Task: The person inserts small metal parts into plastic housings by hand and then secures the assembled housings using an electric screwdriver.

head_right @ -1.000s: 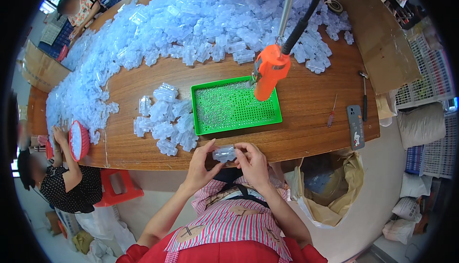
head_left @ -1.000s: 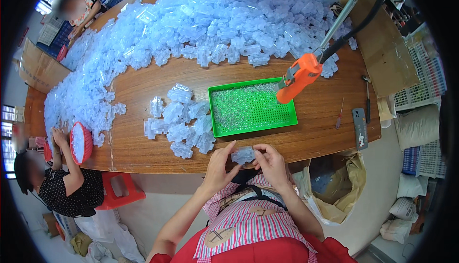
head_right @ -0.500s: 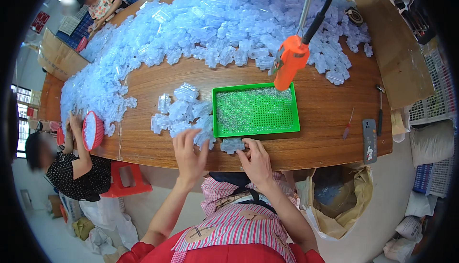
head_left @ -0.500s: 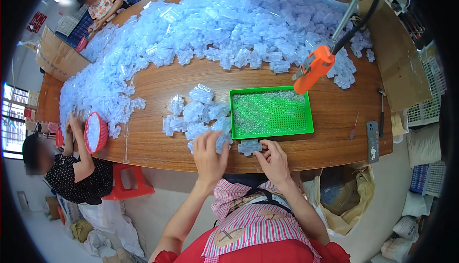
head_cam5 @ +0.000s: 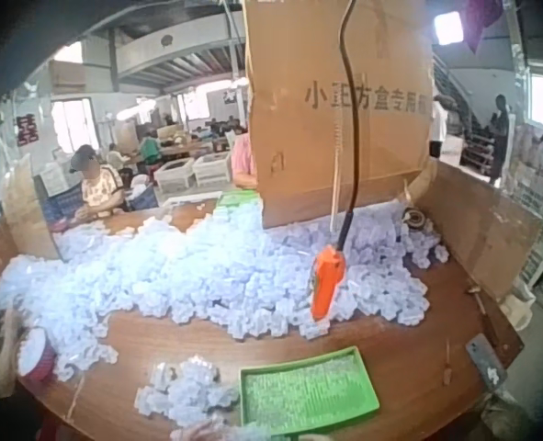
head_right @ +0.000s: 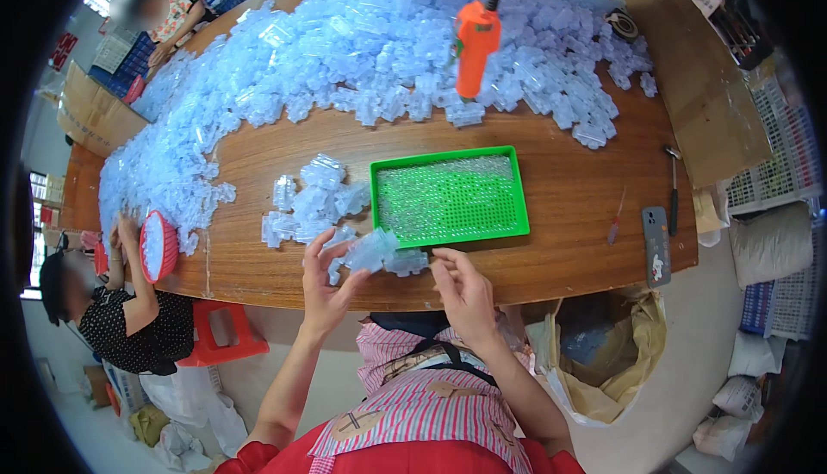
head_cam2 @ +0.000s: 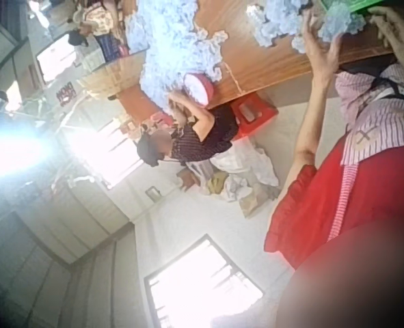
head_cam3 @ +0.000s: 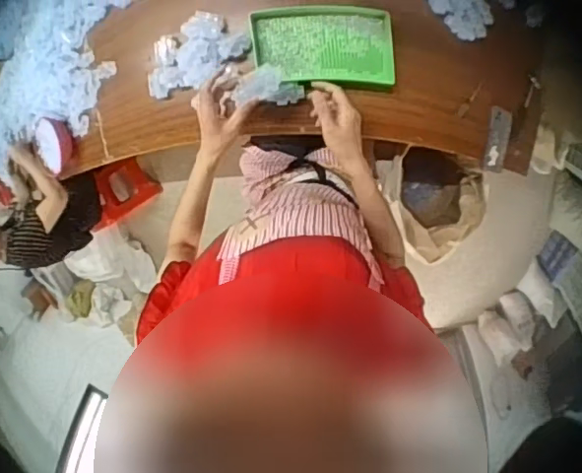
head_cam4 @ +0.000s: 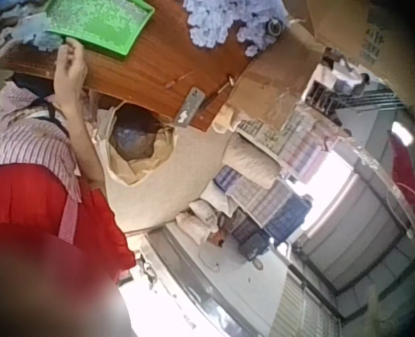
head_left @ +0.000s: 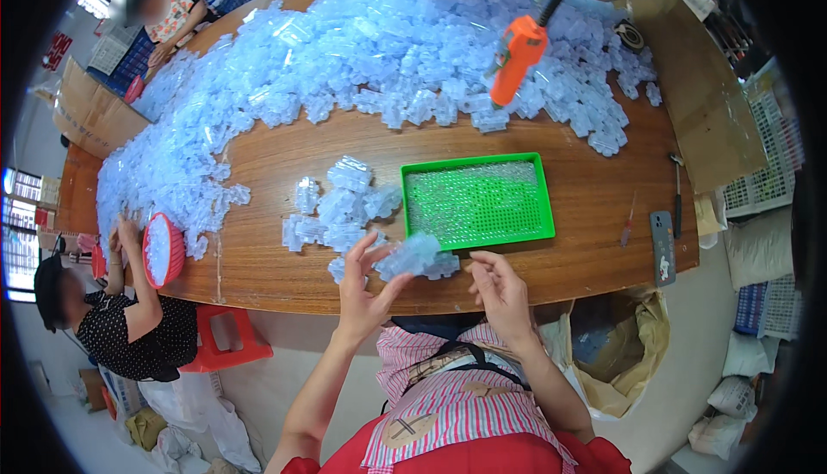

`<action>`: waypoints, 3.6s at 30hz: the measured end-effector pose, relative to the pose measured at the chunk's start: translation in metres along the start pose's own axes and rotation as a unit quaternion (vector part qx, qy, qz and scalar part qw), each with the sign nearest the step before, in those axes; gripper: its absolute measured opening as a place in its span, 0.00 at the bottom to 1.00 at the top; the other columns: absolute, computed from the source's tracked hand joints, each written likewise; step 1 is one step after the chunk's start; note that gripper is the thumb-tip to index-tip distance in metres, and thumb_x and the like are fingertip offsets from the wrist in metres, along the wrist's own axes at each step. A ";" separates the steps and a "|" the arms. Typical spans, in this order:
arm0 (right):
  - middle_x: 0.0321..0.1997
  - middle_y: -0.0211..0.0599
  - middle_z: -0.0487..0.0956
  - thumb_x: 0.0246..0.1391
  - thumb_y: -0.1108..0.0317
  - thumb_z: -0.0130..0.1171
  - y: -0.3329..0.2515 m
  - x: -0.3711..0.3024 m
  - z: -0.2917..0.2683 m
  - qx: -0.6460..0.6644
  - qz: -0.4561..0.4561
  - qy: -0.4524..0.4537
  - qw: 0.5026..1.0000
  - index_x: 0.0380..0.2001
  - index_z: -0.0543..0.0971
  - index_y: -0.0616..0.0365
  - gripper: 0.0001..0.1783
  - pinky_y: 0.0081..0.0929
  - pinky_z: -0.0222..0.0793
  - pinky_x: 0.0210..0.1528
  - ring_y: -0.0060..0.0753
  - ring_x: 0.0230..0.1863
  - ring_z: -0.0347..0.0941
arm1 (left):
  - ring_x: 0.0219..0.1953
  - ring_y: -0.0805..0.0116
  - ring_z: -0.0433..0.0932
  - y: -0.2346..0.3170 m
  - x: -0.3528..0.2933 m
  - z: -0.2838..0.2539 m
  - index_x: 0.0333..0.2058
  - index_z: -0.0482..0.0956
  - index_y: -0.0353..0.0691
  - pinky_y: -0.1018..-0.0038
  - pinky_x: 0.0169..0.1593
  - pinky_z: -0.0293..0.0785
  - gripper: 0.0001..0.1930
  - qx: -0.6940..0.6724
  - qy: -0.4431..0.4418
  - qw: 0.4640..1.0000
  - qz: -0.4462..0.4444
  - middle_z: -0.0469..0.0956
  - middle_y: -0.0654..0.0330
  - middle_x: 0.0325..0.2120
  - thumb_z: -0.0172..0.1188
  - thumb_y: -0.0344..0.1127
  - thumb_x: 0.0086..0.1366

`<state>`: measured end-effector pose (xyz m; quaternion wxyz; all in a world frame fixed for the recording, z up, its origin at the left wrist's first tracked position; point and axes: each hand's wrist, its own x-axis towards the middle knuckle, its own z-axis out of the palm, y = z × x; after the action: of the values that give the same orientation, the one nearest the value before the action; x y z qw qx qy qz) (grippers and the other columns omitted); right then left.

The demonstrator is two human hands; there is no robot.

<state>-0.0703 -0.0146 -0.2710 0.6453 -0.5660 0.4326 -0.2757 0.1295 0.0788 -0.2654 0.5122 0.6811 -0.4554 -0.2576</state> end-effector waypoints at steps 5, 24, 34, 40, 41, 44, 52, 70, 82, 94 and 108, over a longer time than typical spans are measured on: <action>0.42 0.38 0.74 0.62 0.65 0.52 -0.003 0.002 0.003 0.154 0.020 -0.076 0.985 0.53 0.67 0.64 0.20 0.15 0.70 0.28 0.20 0.30 0.71 | 0.54 0.61 0.71 0.001 -0.011 0.020 0.60 0.56 0.36 0.67 0.60 0.61 0.39 -0.124 -0.079 0.989 -0.008 0.77 0.54 0.46 0.69 0.28 0.52; 0.29 0.36 0.77 0.58 0.67 0.55 0.034 0.014 -0.022 -0.075 0.057 0.101 0.990 0.38 0.71 0.64 0.10 0.19 0.69 0.20 0.19 0.23 0.73 | 0.59 0.50 0.55 -0.009 0.065 -0.005 0.48 0.75 0.49 0.47 0.57 0.43 0.23 0.466 0.075 0.879 0.061 0.66 0.62 0.54 0.66 0.38 0.52; 0.27 0.31 0.74 0.57 0.69 0.57 0.019 -0.002 -0.028 -0.193 -0.053 0.159 0.967 0.42 0.72 0.63 0.12 0.18 0.65 0.26 0.17 0.24 0.67 | 0.58 0.54 0.57 -0.021 0.085 -0.007 0.39 0.78 0.46 0.51 0.59 0.41 0.21 0.476 0.075 0.869 0.113 0.69 0.62 0.47 0.70 0.37 0.41; 0.45 0.38 0.74 0.58 0.67 0.57 -0.006 -0.006 -0.018 0.082 -0.032 0.018 0.996 0.56 0.63 0.62 0.25 0.19 0.71 0.35 0.21 0.37 0.72 | 0.58 0.51 0.57 0.030 0.042 0.005 0.35 0.77 0.47 0.51 0.60 0.47 0.22 0.274 -0.038 0.956 0.097 0.70 0.61 0.47 0.73 0.39 0.38; 0.47 0.38 0.72 0.58 0.68 0.57 -0.011 -0.006 -0.016 0.156 0.011 -0.028 0.987 0.57 0.61 0.62 0.27 0.18 0.71 0.34 0.21 0.38 0.71 | 0.59 0.51 0.56 0.038 0.034 0.013 0.36 0.78 0.47 0.52 0.60 0.46 0.23 0.267 -0.108 0.951 0.114 0.68 0.61 0.49 0.73 0.40 0.38; 0.43 0.34 0.73 0.59 0.70 0.55 0.011 -0.002 -0.016 0.179 0.032 -0.098 0.978 0.55 0.64 0.63 0.23 0.17 0.70 0.32 0.17 0.34 0.71 | 0.59 0.51 0.54 0.036 0.013 0.038 0.43 0.76 0.51 0.52 0.59 0.44 0.27 0.264 -0.178 0.940 0.125 0.65 0.60 0.51 0.72 0.44 0.41; 0.38 0.35 0.72 0.59 0.70 0.54 0.050 0.008 -0.076 0.062 0.031 0.191 0.979 0.53 0.70 0.61 0.19 0.17 0.70 0.29 0.19 0.29 0.70 | 0.60 0.51 0.52 0.000 0.009 0.061 0.51 0.69 0.52 0.50 0.58 0.41 0.37 0.415 -0.069 0.898 0.130 0.59 0.57 0.54 0.74 0.48 0.41; 0.35 0.36 0.70 0.53 0.67 0.62 0.056 0.009 -0.067 -0.106 -0.018 0.283 0.953 0.45 0.72 0.60 0.17 0.22 0.68 0.32 0.23 0.28 0.70 | 0.60 0.55 0.54 0.003 0.030 0.046 0.51 0.70 0.49 0.53 0.60 0.39 0.31 0.348 -0.041 0.928 0.127 0.64 0.60 0.55 0.67 0.53 0.49; 0.27 0.23 0.68 0.61 0.71 0.51 0.026 -0.005 -0.064 -0.019 -0.104 0.220 0.970 0.43 0.70 0.58 0.08 0.10 0.58 0.22 0.10 0.23 0.61 | 0.52 0.52 0.69 -0.047 0.128 -0.038 0.56 0.63 0.38 0.56 0.57 0.56 0.40 0.306 0.074 0.949 0.031 0.70 0.48 0.48 0.71 0.44 0.47; 0.46 0.39 0.73 0.57 0.71 0.56 -0.013 -0.011 0.004 0.188 -0.049 0.010 0.981 0.56 0.61 0.62 0.26 0.17 0.69 0.42 0.20 0.43 0.70 | 0.54 0.55 0.65 0.005 0.016 0.090 0.61 0.39 0.42 0.60 0.58 0.60 0.58 -0.066 0.037 0.971 0.225 0.62 0.47 0.52 0.77 0.35 0.41; 0.48 0.41 0.68 0.61 0.69 0.51 0.050 0.006 -0.128 -0.009 0.050 0.241 0.969 0.53 0.71 0.63 0.18 0.19 0.70 0.31 0.21 0.30 0.71 | 0.65 0.44 0.47 -0.023 0.004 0.090 0.62 0.54 0.51 0.43 0.62 0.32 0.45 0.367 -0.023 0.919 0.142 0.51 0.49 0.62 0.69 0.52 0.49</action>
<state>-0.1856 -0.0719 -0.3194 0.5294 -0.4663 0.6060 -0.3675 0.0663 0.0352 -0.3174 0.2469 0.7432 -0.6217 -0.0124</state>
